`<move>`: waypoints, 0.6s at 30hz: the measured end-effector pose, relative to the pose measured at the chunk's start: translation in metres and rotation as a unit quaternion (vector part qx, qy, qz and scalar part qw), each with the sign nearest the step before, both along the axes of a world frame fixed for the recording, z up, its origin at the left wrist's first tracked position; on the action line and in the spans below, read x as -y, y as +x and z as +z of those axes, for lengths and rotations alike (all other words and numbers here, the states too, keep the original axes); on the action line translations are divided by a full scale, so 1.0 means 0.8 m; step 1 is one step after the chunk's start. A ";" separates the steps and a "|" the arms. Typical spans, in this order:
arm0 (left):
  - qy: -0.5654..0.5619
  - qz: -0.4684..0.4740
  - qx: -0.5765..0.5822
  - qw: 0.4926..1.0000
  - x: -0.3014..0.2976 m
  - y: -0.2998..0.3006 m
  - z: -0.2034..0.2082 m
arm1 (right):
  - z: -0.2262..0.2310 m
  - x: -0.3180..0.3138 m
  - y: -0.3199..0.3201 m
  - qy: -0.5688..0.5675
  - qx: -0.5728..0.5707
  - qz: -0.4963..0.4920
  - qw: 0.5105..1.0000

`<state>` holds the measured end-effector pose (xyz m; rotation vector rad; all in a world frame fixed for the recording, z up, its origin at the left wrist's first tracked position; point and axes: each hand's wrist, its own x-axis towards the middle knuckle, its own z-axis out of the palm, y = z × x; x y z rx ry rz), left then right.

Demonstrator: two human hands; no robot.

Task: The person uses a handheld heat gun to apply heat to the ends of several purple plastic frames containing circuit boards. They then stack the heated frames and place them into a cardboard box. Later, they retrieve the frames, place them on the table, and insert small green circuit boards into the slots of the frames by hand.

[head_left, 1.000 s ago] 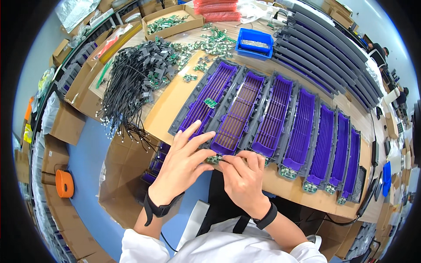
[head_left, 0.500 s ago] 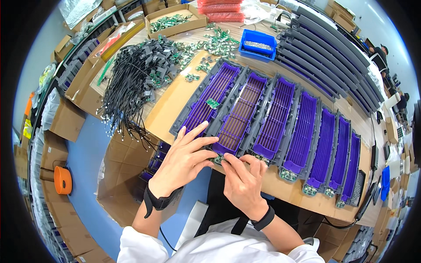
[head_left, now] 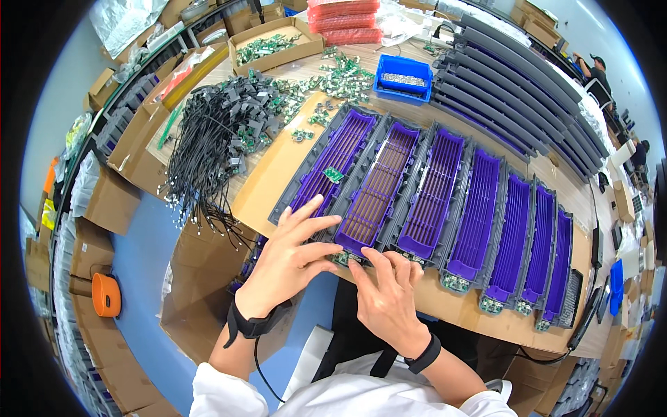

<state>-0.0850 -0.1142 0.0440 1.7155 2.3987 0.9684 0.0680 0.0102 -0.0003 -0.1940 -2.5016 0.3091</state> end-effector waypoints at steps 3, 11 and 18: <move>0.058 0.054 0.001 0.997 0.000 -0.014 0.003 | 0.007 -0.003 0.001 -0.016 -0.011 0.006 1.000; 0.031 0.143 -0.092 0.985 -0.039 -0.058 0.012 | 0.016 -0.010 0.006 -0.045 -0.039 0.028 0.998; -0.026 0.079 -0.054 0.995 -0.071 -0.082 0.011 | 0.023 -0.010 0.009 -0.077 -0.062 0.051 0.994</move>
